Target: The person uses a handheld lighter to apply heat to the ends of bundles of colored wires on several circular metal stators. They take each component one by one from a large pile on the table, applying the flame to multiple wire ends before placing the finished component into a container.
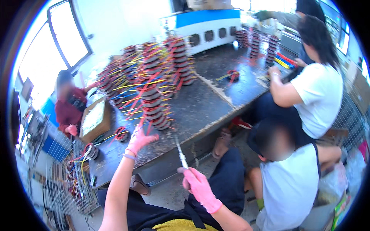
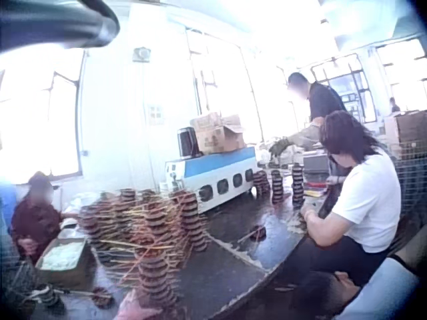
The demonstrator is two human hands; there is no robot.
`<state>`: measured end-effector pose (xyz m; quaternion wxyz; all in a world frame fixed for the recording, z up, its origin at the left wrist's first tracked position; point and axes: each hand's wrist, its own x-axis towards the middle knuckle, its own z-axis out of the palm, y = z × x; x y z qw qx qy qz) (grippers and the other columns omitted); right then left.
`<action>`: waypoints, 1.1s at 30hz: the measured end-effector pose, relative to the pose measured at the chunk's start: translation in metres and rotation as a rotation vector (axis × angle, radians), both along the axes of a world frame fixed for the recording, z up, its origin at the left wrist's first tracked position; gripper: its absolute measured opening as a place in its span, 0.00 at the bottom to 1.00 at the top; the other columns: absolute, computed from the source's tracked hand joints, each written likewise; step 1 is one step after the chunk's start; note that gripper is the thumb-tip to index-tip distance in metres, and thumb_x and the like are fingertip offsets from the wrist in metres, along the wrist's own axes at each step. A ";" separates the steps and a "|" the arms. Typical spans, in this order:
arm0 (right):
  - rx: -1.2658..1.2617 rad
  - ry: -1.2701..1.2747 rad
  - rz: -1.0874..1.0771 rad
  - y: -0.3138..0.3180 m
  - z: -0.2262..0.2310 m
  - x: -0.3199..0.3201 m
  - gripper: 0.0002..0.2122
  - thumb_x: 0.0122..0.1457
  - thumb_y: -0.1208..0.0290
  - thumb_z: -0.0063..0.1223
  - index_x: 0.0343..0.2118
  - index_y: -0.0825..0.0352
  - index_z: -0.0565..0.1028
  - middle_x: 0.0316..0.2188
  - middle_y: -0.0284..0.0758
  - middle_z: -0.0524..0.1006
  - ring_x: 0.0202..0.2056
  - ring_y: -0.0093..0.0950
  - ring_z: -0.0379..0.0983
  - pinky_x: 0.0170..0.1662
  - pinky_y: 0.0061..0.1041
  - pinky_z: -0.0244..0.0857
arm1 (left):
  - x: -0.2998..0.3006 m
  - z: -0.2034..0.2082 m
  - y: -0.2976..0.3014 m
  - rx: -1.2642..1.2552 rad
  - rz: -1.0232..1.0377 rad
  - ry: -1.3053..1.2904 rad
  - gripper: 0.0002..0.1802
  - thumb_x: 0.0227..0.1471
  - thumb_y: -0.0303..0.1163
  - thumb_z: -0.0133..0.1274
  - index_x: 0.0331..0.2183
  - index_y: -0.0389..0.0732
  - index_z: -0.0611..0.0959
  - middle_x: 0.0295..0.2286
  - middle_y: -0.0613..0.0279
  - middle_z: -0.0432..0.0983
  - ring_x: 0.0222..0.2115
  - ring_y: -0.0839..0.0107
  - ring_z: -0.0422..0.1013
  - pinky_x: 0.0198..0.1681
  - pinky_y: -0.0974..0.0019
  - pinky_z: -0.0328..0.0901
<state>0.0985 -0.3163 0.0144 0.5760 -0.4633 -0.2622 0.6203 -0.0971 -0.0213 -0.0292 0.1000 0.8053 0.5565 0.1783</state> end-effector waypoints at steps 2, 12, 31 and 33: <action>0.015 -0.011 -0.026 -0.003 -0.007 0.007 0.17 0.71 0.60 0.42 0.50 0.67 0.75 0.17 0.22 0.64 0.18 0.12 0.54 0.20 0.15 0.45 | -0.008 0.060 -0.033 -0.225 -0.129 0.302 0.62 0.38 0.67 0.63 0.64 0.36 0.62 0.58 0.40 0.65 0.59 0.49 0.63 0.60 0.57 0.60; 0.017 -0.060 -0.083 -0.001 -0.007 0.017 0.20 0.71 0.59 0.41 0.50 0.73 0.74 0.17 0.23 0.66 0.15 0.12 0.54 0.18 0.13 0.47 | 0.061 0.275 -0.041 0.068 -0.403 -0.148 0.25 0.48 0.44 0.66 0.42 0.35 0.85 0.35 0.55 0.83 0.39 0.68 0.78 0.46 0.66 0.70; 0.115 -0.063 -0.047 -0.017 -0.003 -0.007 0.19 0.70 0.56 0.41 0.47 0.67 0.75 0.19 0.26 0.68 0.23 0.15 0.63 0.28 0.19 0.56 | -0.022 0.223 0.006 0.133 -0.498 -0.437 0.44 0.42 0.25 0.62 0.62 0.35 0.66 0.49 0.59 0.74 0.44 0.75 0.71 0.50 0.69 0.67; 0.073 -0.078 -0.022 -0.019 -0.006 -0.015 0.17 0.69 0.58 0.43 0.49 0.66 0.76 0.19 0.25 0.66 0.21 0.14 0.59 0.25 0.17 0.52 | -0.046 0.199 -0.034 0.157 -0.480 -0.353 0.47 0.37 0.24 0.63 0.61 0.34 0.67 0.49 0.59 0.74 0.44 0.73 0.71 0.51 0.67 0.66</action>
